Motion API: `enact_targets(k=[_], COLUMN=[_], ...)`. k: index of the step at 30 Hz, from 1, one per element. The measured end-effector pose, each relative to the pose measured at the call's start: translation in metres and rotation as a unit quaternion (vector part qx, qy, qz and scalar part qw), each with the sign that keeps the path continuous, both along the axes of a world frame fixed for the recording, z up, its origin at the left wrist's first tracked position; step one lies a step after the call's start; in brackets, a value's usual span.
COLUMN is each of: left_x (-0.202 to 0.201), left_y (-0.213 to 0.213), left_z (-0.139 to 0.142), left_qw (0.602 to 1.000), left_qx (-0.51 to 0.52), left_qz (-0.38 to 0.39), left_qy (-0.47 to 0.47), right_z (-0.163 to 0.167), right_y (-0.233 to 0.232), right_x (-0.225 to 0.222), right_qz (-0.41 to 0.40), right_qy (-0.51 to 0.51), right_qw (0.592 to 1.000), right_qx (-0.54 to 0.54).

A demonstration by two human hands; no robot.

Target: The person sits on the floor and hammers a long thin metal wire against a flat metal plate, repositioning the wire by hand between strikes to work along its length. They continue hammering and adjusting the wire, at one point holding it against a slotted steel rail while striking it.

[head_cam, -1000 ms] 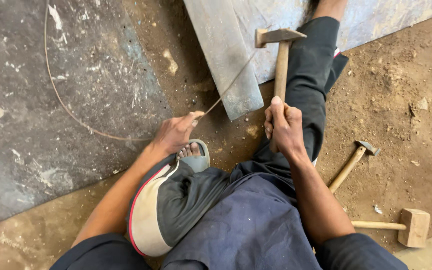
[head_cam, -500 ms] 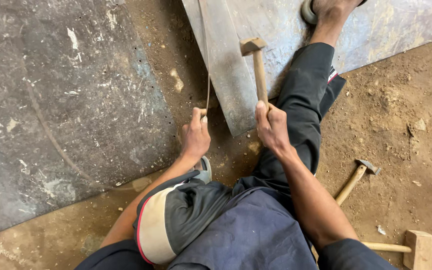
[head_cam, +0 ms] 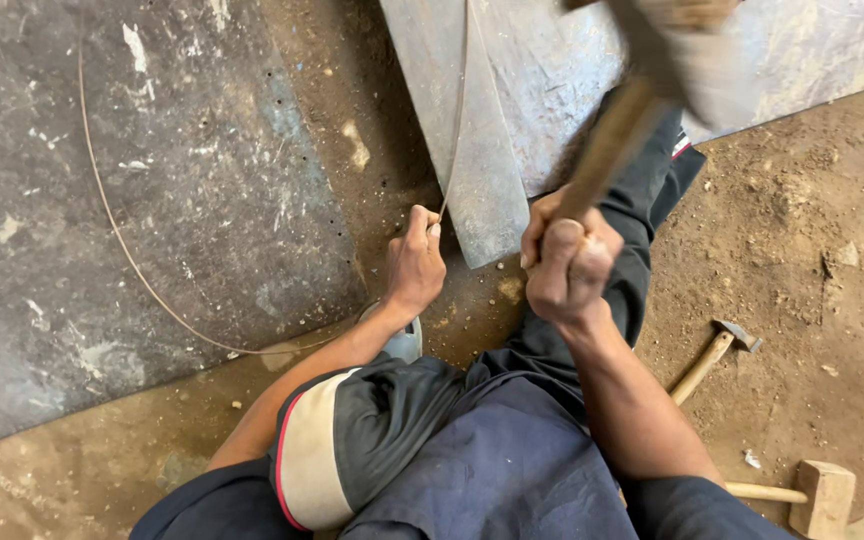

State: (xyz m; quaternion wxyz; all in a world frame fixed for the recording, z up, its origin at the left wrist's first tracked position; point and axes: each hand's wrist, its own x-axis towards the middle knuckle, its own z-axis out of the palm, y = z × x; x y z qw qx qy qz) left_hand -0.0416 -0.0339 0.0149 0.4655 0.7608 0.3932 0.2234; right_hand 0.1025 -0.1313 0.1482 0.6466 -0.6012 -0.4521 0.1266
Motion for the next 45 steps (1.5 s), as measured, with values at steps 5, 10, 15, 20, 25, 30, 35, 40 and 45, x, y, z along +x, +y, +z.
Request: enact_targets(k=[5, 10, 15, 20, 25, 30, 35, 40, 45], left_x=[0.002, 0.004, 0.004, 0.007, 0.006, 0.006, 0.005, 0.005, 0.005], left_y=[-0.012, -0.012, -0.008, -0.009, -0.010, -0.009, -0.009, -0.009, -0.006], left_z=[-0.003, -0.003, -0.002, -0.002, -0.005, -0.009, -0.011, -0.010, -0.009], left_qw=[1.000, 0.999, 0.999, 0.998, 0.998, 0.998, 0.998, 1.000, 0.992], left_qx=[-0.016, -0.024, -0.052, -0.063, -0.060, -0.055, -0.049, -0.020, -0.122], left_qz=[0.021, 0.031, 0.014, 0.024, 0.022, 0.019, 0.020, 0.016, 0.015], left_qy=[0.006, -0.026, -0.010, 0.013, -0.010, 0.035, 0.014, -0.005, 0.041], right_z=[-0.058, -0.072, -0.055, -0.036, -0.042, -0.045, -0.039, -0.052, -0.064], right_y=[-0.002, -0.006, 0.007, 0.000, 0.013, 0.020, 0.025, 0.047, 0.055], right_x=[0.003, 0.005, 0.017, 0.013, 0.014, 0.027, 0.030, 0.045, 0.054], right_qz=[-0.016, -0.023, 0.008, -0.023, -0.040, -0.028, -0.061, -0.030, -0.060], right_qy=[0.008, -0.071, -0.072, -0.073, -0.091, -0.032, -0.121, -0.097, -0.165], right_qw=[0.947, 0.958, 0.914, 0.981, 0.974, 0.976, 0.983, 0.948, 0.981], right_qx=[-0.320, -0.277, -0.400, -0.177, -0.205, -0.212, -0.122, -0.303, -0.082])
